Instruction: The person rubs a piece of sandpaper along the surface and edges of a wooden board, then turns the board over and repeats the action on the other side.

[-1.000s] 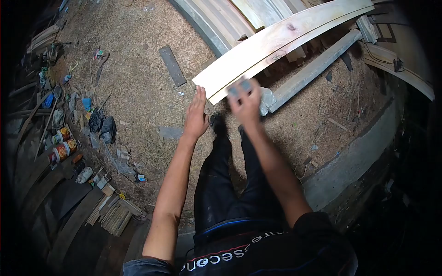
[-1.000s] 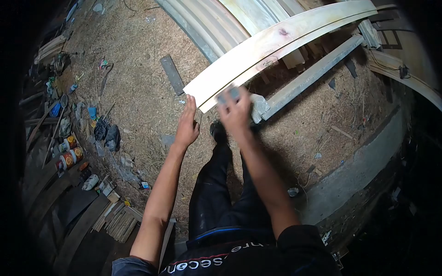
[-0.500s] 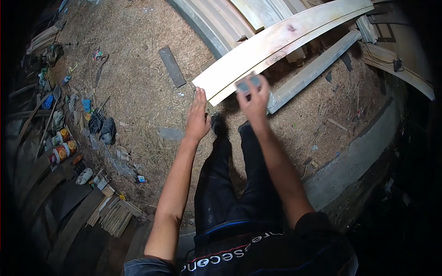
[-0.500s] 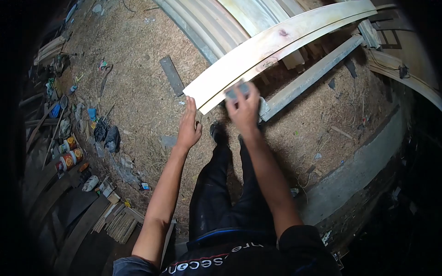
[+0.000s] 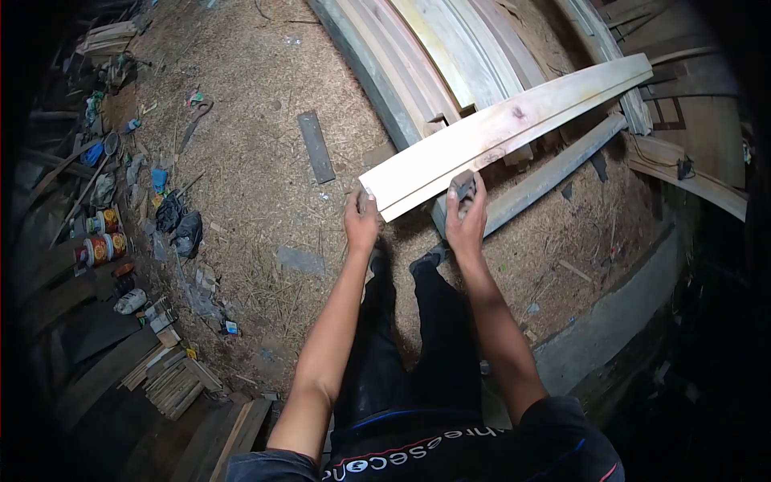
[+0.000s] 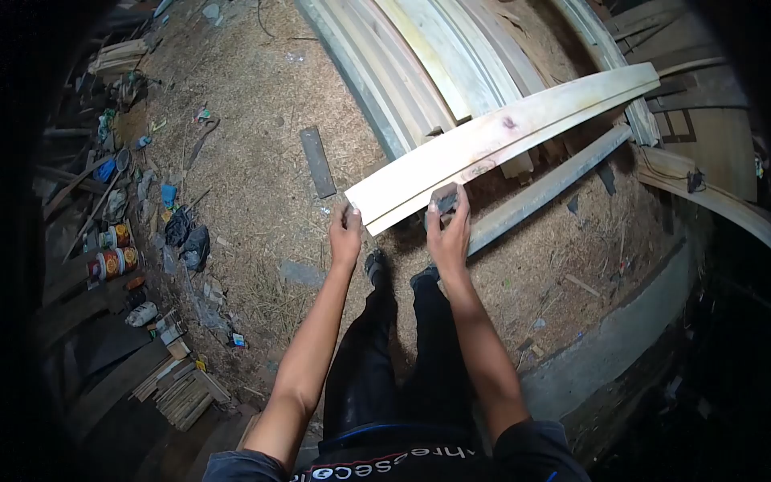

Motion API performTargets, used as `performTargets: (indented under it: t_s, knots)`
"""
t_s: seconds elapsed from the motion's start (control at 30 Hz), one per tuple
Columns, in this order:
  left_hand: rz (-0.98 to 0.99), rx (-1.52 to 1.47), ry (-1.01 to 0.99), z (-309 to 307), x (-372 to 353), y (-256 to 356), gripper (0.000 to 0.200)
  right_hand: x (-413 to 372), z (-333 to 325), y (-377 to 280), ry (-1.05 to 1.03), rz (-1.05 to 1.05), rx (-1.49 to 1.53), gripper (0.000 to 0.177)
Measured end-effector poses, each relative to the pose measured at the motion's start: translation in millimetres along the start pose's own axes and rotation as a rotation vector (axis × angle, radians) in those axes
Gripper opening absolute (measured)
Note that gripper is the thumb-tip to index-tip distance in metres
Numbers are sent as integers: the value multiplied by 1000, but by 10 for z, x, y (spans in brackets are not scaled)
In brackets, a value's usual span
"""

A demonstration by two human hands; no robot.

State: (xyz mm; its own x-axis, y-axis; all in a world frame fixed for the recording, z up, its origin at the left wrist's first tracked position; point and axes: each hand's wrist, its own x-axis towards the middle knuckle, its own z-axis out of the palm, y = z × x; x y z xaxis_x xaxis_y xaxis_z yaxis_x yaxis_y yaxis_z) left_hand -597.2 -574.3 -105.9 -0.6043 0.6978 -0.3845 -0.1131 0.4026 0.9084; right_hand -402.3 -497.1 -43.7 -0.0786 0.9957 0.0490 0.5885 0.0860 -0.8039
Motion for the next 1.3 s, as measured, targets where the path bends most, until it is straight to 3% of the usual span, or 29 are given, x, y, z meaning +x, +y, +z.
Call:
performTargets:
  t_s: [0.03, 0.1, 0.17, 0.23, 0.3, 0.33, 0.37, 0.43, 0.47, 0.5, 0.6, 0.7, 0.8, 0.93, 1.0, 1.17, 1.23, 1.3]
  knots:
    - [-213, -205, -56, 26, 84, -65, 43, -38, 45, -105, -12, 128, 192, 66]
    - [-149, -201, -13, 55, 122, -181, 41, -91, 103, -239, 5, 118, 263, 66]
    - [-104, -292, -21, 59, 135, -275, 43, -111, 143, -297, -26, 242, 449, 65]
    - [-127, -290, -41, 35, 145, -228, 45, -9, 151, -259, -153, 184, 285, 68]
    - [-153, -286, -58, 0, 129, -144, 46, 126, 202, -348, -222, -404, -96, 70]
    - [-185, -240, -93, -22, 126, -111, 47, 139, 238, -429, -367, -314, -38, 69]
    - [-220, -193, -129, -46, 107, -83, 47, 148, 282, -470, -377, -313, -34, 69]
    - [-174, -221, -160, -64, 72, -66, 47, 172, 370, -482, -575, -460, -188, 66]
    - [-277, -250, -168, -70, 57, -55, 47, 172, 415, -479, -590, -501, -249, 65]
    - [-377, -281, -176, -76, 63, -73, 46, 154, 438, -447, -593, -504, -247, 65]
    - [-324, -264, -134, -71, 52, -94, 43, 102, 461, -443, -518, -685, -493, 65]
    - [-388, -354, -98, -50, 54, -138, 50, -16, 464, -504, -466, -553, -485, 65]
    - [-360, -318, -142, -71, 67, -204, 49, -85, 672, -451, -364, -391, -269, 63]
    - [-338, -349, -153, -93, 122, -268, 48, -83, 862, -446, -310, -337, -225, 57]
    - [-318, -307, -179, -116, 135, -246, 48, -35, 876, -391, -312, -491, -283, 52]
    - [-332, -262, -191, -146, 145, -220, 45, -29, 760, -256, -248, -538, -306, 55]
    - [-343, -259, -206, -121, 136, -264, 43, -94, 748, -264, -372, -611, -244, 55]
    - [-333, -344, -187, -107, 105, -280, 43, -76, 762, -241, -363, -628, -282, 53]
